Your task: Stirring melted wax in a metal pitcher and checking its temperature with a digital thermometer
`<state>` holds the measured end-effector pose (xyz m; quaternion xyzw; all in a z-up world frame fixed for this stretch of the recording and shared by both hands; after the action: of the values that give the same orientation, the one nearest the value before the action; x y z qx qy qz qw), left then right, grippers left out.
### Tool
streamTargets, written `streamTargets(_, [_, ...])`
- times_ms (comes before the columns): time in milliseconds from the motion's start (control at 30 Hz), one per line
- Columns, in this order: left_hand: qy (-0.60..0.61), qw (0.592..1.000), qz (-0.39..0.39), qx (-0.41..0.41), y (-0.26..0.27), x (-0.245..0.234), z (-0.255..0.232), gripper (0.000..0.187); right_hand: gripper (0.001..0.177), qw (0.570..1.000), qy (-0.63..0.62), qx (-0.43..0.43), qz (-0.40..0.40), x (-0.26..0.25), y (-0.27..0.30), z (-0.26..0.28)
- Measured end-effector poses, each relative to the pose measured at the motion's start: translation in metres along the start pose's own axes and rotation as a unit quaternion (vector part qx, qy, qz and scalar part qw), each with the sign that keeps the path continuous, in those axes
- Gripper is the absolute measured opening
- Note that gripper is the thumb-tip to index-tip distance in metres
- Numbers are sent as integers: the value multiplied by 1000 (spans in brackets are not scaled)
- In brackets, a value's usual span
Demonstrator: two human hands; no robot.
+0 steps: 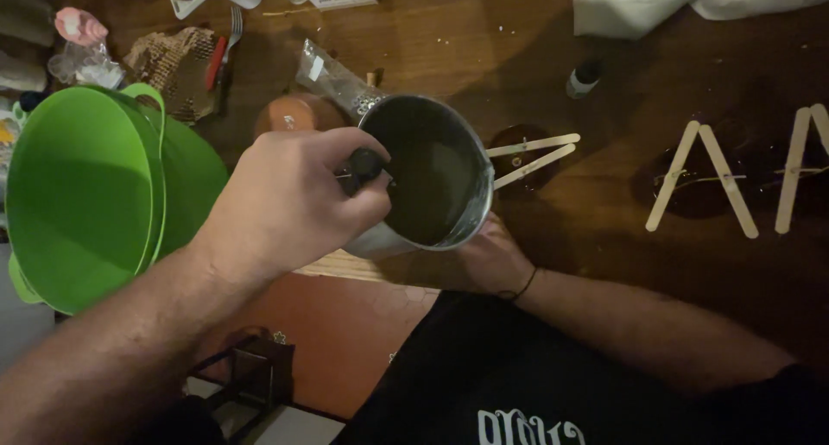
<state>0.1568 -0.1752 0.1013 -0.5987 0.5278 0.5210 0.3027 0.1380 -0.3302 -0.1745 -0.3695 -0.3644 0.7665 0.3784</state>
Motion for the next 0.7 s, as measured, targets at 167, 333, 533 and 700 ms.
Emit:
streamTargets(167, [-16, 1000, 10, -1, -4, 1, -7, 14, 18, 999, 22, 15, 20, 2, 5, -6])
streamTargets(333, [-35, 999, 5, -9, -6, 0, -12, 16, 16, 997, 47, 34, 50, 6, 10, -10])
streamTargets(533, [-79, 997, 9, -26, -8, -1, -18, 19, 17, 993, 66, 51, 81, 17, 21, -16])
streamTargets(700, [-94, 995, -2, -18, -9, 0, -23, 19, 25, 982, 62, 101, 145, 20, 20, -16])
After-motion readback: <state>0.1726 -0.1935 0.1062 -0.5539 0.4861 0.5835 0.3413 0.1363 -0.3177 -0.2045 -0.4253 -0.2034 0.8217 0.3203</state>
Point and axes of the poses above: each hand's wrist, its own y-axis away from the middle knuckle, its own x-axis out of the palm, z = x × y, the point moved 4 cm from there along -y, towards the middle knuckle, and after that the axes turned 14 degrees about -x, right-handed, at the moved point
